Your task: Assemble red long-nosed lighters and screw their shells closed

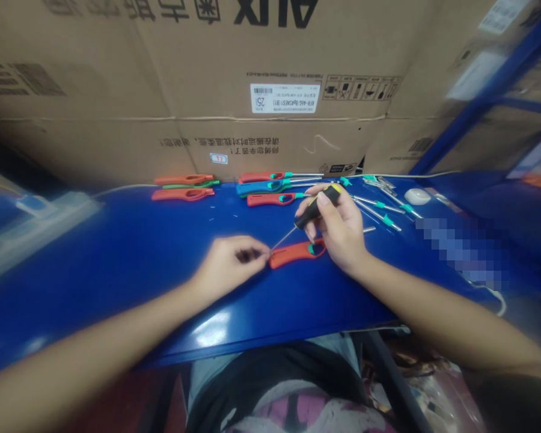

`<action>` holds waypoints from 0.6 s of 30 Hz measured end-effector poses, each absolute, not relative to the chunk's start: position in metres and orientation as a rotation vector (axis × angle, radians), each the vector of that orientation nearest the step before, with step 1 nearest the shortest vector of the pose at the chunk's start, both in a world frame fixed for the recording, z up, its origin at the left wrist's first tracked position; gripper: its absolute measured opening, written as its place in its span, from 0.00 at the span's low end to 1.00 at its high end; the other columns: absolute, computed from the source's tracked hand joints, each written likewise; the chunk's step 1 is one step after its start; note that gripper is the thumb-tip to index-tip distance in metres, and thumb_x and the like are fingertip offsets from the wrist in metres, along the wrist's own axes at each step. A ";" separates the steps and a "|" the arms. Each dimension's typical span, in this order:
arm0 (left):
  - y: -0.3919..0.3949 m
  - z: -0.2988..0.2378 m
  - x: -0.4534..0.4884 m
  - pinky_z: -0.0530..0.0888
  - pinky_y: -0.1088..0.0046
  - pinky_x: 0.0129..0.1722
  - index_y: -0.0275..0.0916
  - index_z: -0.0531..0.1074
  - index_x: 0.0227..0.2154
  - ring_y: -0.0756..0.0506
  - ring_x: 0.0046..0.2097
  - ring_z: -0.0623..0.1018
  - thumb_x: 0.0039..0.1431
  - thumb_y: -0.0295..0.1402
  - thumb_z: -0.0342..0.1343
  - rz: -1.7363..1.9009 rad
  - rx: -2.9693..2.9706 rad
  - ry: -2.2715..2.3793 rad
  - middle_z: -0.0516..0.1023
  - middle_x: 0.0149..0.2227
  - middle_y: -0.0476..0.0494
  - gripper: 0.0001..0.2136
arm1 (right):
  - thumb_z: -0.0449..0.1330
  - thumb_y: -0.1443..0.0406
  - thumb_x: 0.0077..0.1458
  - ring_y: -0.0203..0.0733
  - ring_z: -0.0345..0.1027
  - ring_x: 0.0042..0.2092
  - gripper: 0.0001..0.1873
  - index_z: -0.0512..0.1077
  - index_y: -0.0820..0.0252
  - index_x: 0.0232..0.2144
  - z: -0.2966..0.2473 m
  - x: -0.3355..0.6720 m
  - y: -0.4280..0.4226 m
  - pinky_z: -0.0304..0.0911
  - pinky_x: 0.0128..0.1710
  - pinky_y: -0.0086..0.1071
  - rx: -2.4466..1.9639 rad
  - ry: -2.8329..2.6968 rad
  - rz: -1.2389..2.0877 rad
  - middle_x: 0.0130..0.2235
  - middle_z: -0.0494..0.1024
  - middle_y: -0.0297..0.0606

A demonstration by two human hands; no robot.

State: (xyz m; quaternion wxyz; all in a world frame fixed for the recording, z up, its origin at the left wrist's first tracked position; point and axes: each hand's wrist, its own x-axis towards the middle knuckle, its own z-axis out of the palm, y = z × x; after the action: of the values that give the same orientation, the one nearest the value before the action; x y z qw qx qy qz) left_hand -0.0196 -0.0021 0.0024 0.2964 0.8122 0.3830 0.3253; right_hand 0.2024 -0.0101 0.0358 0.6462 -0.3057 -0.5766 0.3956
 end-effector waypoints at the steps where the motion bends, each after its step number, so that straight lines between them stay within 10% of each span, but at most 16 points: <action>1: -0.002 0.003 -0.020 0.73 0.78 0.31 0.41 0.82 0.33 0.52 0.28 0.75 0.59 0.32 0.62 0.861 2.164 1.016 0.84 0.33 0.50 0.04 | 0.60 0.52 0.65 0.28 0.63 0.21 0.13 0.66 0.55 0.41 0.036 0.202 -0.011 0.60 0.18 0.26 -0.697 -1.318 0.898 0.31 0.76 0.29; 18: -0.004 0.003 -0.020 0.73 0.77 0.32 0.41 0.83 0.33 0.51 0.29 0.76 0.60 0.32 0.63 0.858 2.170 0.992 0.84 0.33 0.49 0.04 | 0.60 0.57 0.65 0.30 0.63 0.20 0.19 0.60 0.46 0.55 0.039 0.200 -0.021 0.63 0.18 0.27 -0.675 -1.488 0.657 0.33 0.76 0.28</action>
State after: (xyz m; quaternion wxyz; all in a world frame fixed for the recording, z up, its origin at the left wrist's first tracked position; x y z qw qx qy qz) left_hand -0.0197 -0.0036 0.0027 0.2986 0.8168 0.3733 0.3229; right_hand 0.2001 -0.0214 0.0387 0.6369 -0.2954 -0.6514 0.2877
